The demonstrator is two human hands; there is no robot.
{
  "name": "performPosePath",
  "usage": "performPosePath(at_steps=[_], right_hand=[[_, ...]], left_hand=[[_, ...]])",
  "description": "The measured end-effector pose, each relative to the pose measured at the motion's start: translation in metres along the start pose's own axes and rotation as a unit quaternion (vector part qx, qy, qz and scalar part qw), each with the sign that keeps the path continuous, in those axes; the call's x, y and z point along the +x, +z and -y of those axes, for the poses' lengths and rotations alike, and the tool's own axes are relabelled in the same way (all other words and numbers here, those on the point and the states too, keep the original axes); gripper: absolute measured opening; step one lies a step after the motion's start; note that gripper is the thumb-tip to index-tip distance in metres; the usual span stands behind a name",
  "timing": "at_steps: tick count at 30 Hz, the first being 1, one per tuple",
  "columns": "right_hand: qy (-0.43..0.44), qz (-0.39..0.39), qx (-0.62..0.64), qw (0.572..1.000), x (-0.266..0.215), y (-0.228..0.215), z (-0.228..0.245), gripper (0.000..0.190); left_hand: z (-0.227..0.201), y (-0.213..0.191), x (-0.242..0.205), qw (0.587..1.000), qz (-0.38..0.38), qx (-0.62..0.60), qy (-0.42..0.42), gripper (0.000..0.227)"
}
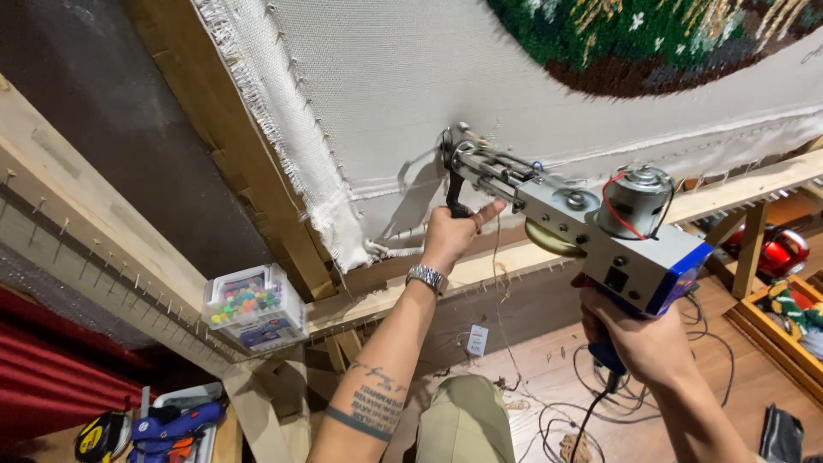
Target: Assembling and adjusting a rug tufting gun using various hand tools
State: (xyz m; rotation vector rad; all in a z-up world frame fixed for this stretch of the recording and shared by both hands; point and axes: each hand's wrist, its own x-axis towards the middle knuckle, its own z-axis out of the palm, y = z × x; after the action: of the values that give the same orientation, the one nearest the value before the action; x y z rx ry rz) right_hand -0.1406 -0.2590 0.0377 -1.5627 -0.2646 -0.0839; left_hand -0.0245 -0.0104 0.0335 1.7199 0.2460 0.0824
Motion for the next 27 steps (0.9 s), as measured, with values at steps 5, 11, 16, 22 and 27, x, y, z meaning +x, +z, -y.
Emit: performPosePath(at_steps=[5, 11, 16, 22, 27], right_hand=[[0.007, -0.025, -0.006, 1.000, -0.001, 0.002, 0.001, 0.011], [0.010, -0.017, 0.016, 1.000, -0.003, 0.000, 0.001, 0.011], [0.016, -0.026, 0.017, 0.999, -0.008, -0.005, -0.001, 0.015], [-0.013, -0.010, -0.018, 1.000, -0.014, -0.012, -0.001, 0.027], [0.024, -0.023, -0.005, 0.999, -0.019, -0.014, 0.000, 0.029]], left_hand=[[0.001, 0.002, 0.001, 0.999, 0.012, -0.012, 0.047, 0.061], [-0.001, 0.004, -0.004, 0.998, -0.026, -0.021, 0.050, 0.055], [0.007, 0.009, -0.004, 0.998, -0.018, -0.035, 0.041, 0.059], [0.003, 0.011, -0.009, 1.000, 0.000, -0.023, 0.004, 0.062], [0.004, 0.014, -0.013, 0.998, -0.006, -0.051, 0.039, 0.059]])
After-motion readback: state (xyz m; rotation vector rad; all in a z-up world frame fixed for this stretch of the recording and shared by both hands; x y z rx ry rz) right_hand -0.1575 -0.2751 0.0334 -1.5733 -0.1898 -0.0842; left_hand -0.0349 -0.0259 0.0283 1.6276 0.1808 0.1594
